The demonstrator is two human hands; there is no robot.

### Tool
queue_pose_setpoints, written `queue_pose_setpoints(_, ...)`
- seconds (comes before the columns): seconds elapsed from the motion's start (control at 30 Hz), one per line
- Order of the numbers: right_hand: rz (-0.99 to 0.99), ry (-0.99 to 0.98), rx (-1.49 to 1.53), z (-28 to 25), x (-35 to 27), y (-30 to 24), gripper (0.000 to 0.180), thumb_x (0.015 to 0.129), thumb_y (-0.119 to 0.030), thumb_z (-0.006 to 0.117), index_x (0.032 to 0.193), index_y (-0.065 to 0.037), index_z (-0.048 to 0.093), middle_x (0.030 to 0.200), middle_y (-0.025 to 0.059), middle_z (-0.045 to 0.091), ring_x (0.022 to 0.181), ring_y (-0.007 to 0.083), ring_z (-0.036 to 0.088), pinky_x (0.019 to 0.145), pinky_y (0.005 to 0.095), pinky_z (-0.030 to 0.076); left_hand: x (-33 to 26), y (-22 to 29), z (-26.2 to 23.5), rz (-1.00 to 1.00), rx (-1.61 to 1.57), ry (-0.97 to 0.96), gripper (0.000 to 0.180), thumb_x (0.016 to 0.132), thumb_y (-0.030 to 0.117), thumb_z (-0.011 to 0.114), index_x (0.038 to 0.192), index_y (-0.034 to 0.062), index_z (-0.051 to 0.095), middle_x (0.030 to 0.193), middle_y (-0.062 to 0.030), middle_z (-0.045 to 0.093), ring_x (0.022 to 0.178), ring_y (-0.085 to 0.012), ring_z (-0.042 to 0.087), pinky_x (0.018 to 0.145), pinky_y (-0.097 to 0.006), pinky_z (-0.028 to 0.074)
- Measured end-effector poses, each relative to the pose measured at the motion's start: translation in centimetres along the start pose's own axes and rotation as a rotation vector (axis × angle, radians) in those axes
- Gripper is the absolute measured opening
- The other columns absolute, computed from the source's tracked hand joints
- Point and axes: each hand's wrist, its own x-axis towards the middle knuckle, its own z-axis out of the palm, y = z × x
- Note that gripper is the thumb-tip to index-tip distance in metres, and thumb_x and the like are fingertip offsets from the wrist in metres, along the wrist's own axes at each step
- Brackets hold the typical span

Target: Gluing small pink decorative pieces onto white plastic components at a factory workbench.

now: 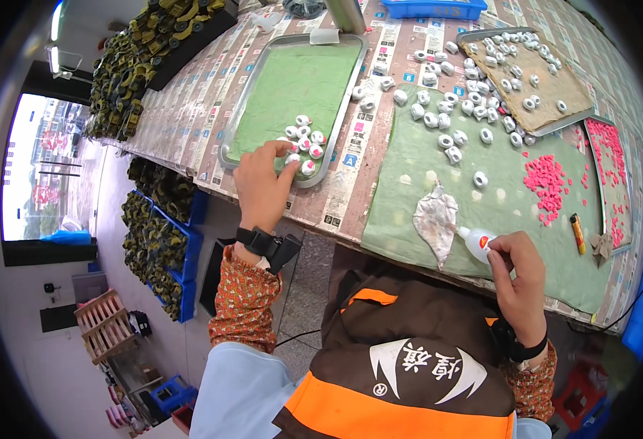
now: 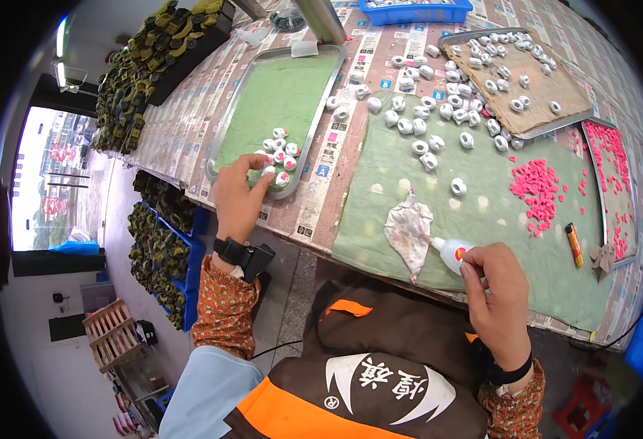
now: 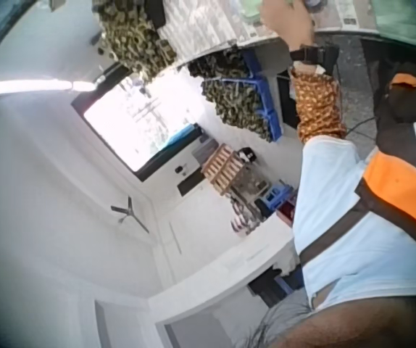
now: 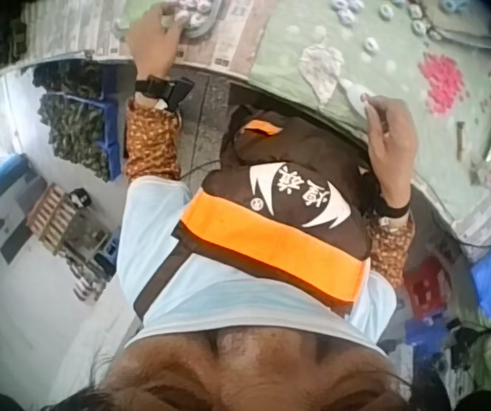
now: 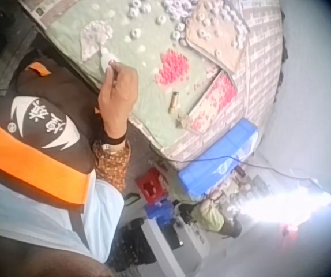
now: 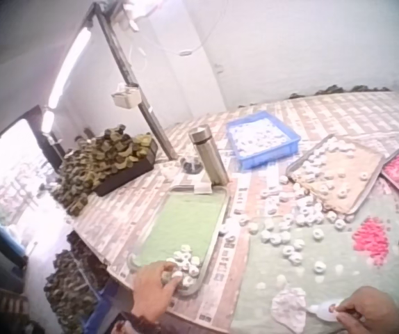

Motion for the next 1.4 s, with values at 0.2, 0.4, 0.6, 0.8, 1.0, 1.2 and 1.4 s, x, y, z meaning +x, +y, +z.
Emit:
queue_pose_setpoints(0.2,-0.120,0.032,-0.279,-0.1,0.4,0.2,0.018,0.086,0.005,0.068,0.102,-0.001,0.063,0.097,0.0144,0.062,0.087,0.0333,0.060,0.074,0.0413,0.050,3.8,4.8,0.6,0.216,-0.123,0.033,0.019,0.088,0.016,0.073,0.106,0.0118,0.072,0.098,-0.0055,0.069,0.095,-0.0282,0.060,0.086,-0.041,0.045)
queue_pose_setpoints(0.4,-0.194,-0.064,-0.462,0.7,1.3,-0.8,0.042,0.081,-0.002,0.074,0.121,-0.004,0.061,0.116,0.0158,0.060,0.108,0.0386,0.056,0.090,0.0480,0.048,8.8,8.5,4.8,0.325,0.185,0.024,0.015,0.090,0.024,0.071,0.101,0.0139,0.073,0.096,-0.0063,0.066,0.097,-0.0303,0.060,0.085,-0.043,0.045)
queue_pose_setpoints(0.6,-0.166,-0.190,-0.514,1.7,0.8,0.6,0.054,0.080,-0.004,0.073,0.132,-0.005,0.057,0.121,0.0163,0.058,0.113,0.0379,0.054,0.096,0.0493,0.046,9.3,8.7,7.0,0.302,0.184,-0.087,0.017,0.088,0.025,0.075,0.100,0.0136,0.072,0.099,-0.0072,0.066,0.102,-0.0297,0.059,0.086,-0.044,0.045)
queue_pose_setpoints(0.8,-0.150,-0.123,-0.383,1.1,0.6,2.1,0.058,0.080,0.005,0.066,0.136,-0.003,0.054,0.117,0.0174,0.057,0.107,0.0386,0.054,0.092,0.0484,0.046,6.7,9.5,5.7,0.150,-0.172,-0.236,0.017,0.095,0.019,0.068,0.107,0.0080,0.062,0.096,-0.0118,0.068,0.094,-0.0322,0.062,0.081,-0.045,0.049)
queue_pose_setpoints(1.0,-0.135,-0.056,-0.243,0.2,0.4,2.0,0.061,0.078,0.010,0.062,0.138,-0.001,0.054,0.110,0.0193,0.059,0.099,0.0393,0.054,0.088,0.0466,0.047,5.5,9.3,6.5,0.282,-0.035,-0.151,0.023,0.097,0.025,0.067,0.112,0.0078,0.061,0.094,-0.0129,0.067,0.092,-0.0340,0.062,0.079,-0.046,0.049)
queue_pose_setpoints(1.2,-0.105,-0.017,-0.116,-0.1,-0.2,1.4,0.058,0.083,0.007,0.065,0.139,-0.002,0.055,0.109,0.0182,0.061,0.096,0.0372,0.057,0.087,0.0436,0.047,4.4,9.8,6.2,0.296,-0.058,-0.282,0.026,0.096,0.025,0.069,0.114,0.0076,0.061,0.090,-0.0133,0.066,0.091,-0.0342,0.062,0.078,-0.046,0.049)
queue_pose_setpoints(1.4,0.122,-0.036,0.226,-0.5,-1.1,1.0,0.049,0.092,0.002,0.062,0.141,0.000,0.056,0.123,0.0107,0.062,0.110,0.0190,0.062,0.096,0.0317,0.048,3.8,10.0,4.9,0.067,-0.417,-0.418,0.022,0.097,0.021,0.070,0.109,0.0067,0.059,0.082,-0.0048,0.062,0.072,-0.0180,0.059,0.065,-0.033,0.047)
